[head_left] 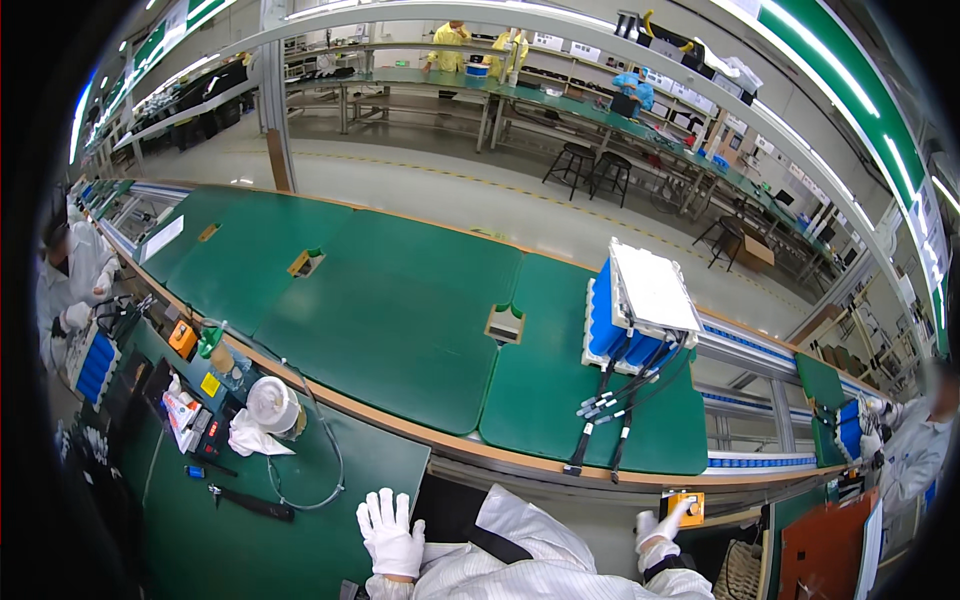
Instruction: Assembling electronic components and applying sealant to a battery module on a production line.
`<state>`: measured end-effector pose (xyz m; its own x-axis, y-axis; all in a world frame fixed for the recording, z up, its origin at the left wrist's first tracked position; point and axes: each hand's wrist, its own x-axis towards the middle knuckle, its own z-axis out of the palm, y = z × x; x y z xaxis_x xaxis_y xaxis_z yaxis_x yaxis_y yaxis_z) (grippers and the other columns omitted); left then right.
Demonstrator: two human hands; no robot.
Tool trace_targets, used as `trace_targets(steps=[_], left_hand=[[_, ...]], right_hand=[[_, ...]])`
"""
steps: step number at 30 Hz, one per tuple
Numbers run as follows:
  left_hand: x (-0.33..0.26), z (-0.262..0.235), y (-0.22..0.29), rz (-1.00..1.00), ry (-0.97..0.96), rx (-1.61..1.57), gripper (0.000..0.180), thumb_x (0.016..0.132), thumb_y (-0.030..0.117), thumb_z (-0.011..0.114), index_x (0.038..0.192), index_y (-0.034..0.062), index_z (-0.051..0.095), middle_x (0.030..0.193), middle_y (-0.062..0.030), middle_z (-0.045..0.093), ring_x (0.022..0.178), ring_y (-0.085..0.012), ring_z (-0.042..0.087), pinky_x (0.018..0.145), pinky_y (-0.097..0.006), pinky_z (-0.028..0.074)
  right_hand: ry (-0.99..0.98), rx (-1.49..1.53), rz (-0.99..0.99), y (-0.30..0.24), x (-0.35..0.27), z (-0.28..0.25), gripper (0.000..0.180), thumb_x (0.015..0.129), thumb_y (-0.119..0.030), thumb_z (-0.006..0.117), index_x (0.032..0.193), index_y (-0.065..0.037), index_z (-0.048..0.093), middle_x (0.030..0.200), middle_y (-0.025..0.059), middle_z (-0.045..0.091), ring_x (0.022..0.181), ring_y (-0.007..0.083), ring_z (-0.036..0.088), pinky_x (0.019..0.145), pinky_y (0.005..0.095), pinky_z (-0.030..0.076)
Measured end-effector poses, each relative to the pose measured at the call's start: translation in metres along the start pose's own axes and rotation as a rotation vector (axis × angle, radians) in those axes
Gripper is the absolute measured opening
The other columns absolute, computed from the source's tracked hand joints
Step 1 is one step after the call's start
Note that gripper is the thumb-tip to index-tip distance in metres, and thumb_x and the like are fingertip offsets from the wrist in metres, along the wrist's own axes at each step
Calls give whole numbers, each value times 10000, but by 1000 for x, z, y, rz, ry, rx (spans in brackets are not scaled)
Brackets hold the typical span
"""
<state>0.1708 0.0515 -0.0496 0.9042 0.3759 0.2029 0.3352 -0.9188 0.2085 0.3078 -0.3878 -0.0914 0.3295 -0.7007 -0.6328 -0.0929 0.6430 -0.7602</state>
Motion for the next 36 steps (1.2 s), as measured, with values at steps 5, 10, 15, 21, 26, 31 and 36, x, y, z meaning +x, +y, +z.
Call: trace_targets(steps=[5,10,15,21,26,31,36], left_hand=[[-1,-4,-18,6,8,-23,591,671,268,750,1189,67,549,1269,-158,487,1247,-362,395,1068,-512,263],[-32,-2,-36,-43,21,3,648,615,272,786,1173,54,539,1266,-171,471,1242,-372,397,1055,-511,279],[-77,6,-36,-158,50,68,736,615,308,789,1246,44,517,1367,-199,433,1315,-402,349,1104,-552,227],[-91,20,-36,-274,89,118,813,609,318,794,1293,13,476,1406,-209,403,1353,-397,314,1127,-536,206],[-72,-1,-28,-329,229,109,719,615,353,776,1183,2,509,1239,-165,511,1199,-358,460,1023,-487,347],[-60,-5,-25,-343,171,172,651,641,427,715,1111,16,532,1117,-140,525,1104,-321,488,968,-452,370],[-62,-3,-24,-402,162,177,600,623,309,736,1105,10,539,1104,-140,528,1088,-315,501,955,-439,379]], right_hand=[[-916,-864,291,58,-125,52,407,908,-327,621,1143,-3,550,986,171,619,855,225,610,736,325,515],[-1421,-1151,-291,81,-253,124,337,930,-345,587,988,-20,654,872,95,675,755,210,662,669,305,522],[-2100,-1456,-1059,117,-326,125,516,861,-486,582,1104,-33,630,1085,132,637,1027,305,601,870,388,490],[-2855,-866,-1653,218,-316,99,771,626,-331,800,1267,-30,497,1373,127,426,1289,332,377,1090,478,277],[-2795,-569,-1809,250,-320,97,465,775,-97,551,1235,-36,519,1358,110,478,1284,271,418,1061,382,355],[-2812,-333,-1751,266,-298,104,600,705,-266,685,1226,-20,520,1279,131,521,1176,298,498,989,402,406],[-2863,-393,-1699,256,-309,103,661,654,-303,726,1217,-20,526,1240,138,538,1141,313,518,957,400,424]])
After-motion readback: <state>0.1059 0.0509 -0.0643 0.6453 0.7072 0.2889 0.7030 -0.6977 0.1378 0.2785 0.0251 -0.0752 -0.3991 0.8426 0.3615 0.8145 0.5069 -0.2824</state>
